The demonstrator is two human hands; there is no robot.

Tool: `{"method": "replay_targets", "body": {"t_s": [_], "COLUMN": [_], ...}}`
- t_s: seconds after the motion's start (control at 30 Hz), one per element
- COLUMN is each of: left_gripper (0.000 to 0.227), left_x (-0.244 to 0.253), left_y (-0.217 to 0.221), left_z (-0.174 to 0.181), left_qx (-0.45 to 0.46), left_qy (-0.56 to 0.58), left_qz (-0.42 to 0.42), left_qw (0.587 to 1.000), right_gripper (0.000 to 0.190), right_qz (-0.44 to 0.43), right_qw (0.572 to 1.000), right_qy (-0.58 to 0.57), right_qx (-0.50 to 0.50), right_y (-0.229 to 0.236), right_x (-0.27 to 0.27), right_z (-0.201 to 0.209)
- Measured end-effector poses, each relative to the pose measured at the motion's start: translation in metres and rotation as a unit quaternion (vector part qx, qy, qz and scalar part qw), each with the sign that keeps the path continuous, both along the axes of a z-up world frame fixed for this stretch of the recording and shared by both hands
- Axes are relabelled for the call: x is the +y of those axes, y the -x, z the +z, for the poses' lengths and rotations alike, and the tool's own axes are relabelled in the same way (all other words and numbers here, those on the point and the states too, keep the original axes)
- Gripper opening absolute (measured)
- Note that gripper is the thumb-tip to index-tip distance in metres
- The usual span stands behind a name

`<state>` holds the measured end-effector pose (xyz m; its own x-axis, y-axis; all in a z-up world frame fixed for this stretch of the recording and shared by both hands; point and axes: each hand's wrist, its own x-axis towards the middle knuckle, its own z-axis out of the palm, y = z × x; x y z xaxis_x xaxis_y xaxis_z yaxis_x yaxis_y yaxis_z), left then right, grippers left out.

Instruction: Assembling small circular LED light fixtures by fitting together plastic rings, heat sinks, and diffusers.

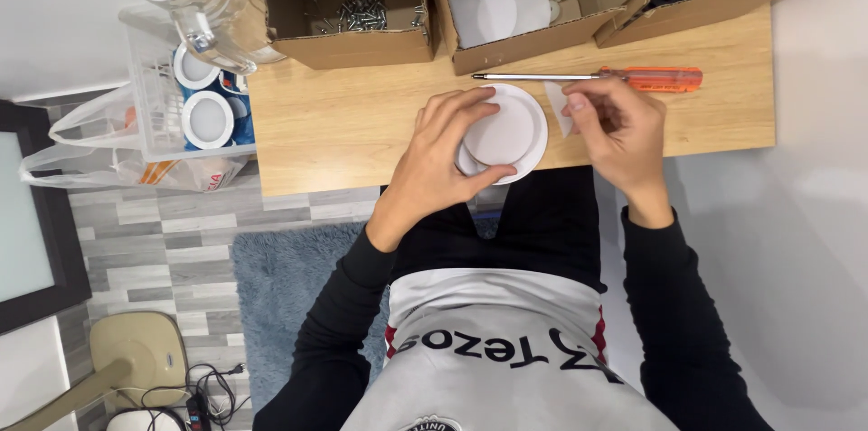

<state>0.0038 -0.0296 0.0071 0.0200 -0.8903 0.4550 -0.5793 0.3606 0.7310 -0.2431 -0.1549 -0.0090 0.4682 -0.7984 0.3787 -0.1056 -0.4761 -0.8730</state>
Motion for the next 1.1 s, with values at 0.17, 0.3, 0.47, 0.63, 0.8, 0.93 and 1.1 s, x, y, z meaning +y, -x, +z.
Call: {"method": "replay_targets", "body": {"t_s": [0.17,0.3,0.47,0.63,0.8,0.93,1.1], "left_gripper": [0.070,0.071,0.072,0.072,0.069,0.042,0.031], "left_x": [0.0018,0.0016,0.0019,0.0022,0.0026,0.0013,-0.0001], "left_y": [-0.0011,-0.0020,-0.0021,-0.0017,-0.0014,0.0000,0.0016], "left_z": [0.0043,0.0048,0.0031,0.0021,0.0014,-0.0001,-0.0008], "left_qx": [-0.025,-0.034,-0.058,-0.069,-0.071,-0.089,-0.106], "left_qy": [-0.030,-0.036,-0.049,-0.047,-0.045,-0.030,-0.020], "left_qz": [-0.018,-0.029,-0.036,-0.036,-0.034,-0.028,-0.021], "left_qw": [0.999,0.998,0.996,0.996,0.996,0.995,0.994], "right_gripper": [0.010,0.010,0.011,0.011,0.010,0.010,0.010], "right_qz": [0.002,0.004,0.001,-0.004,-0.006,-0.008,-0.012], "right_qw": [1.000,1.000,1.000,1.000,1.000,1.000,0.999], "right_qy": [0.014,0.011,0.006,0.006,0.010,0.017,0.028], "right_qx": [0.003,-0.006,-0.005,-0.004,-0.002,0.004,0.010], "right_y": [-0.0002,-0.0009,-0.0016,-0.0020,-0.0023,-0.0018,-0.0015], "right_x": [-0.0002,-0.0010,0.0011,0.0015,0.0019,0.0010,0.0011], "right_z": [-0.0005,0.0007,0.0007,-0.0010,-0.0001,-0.0005,-0.0004]}}
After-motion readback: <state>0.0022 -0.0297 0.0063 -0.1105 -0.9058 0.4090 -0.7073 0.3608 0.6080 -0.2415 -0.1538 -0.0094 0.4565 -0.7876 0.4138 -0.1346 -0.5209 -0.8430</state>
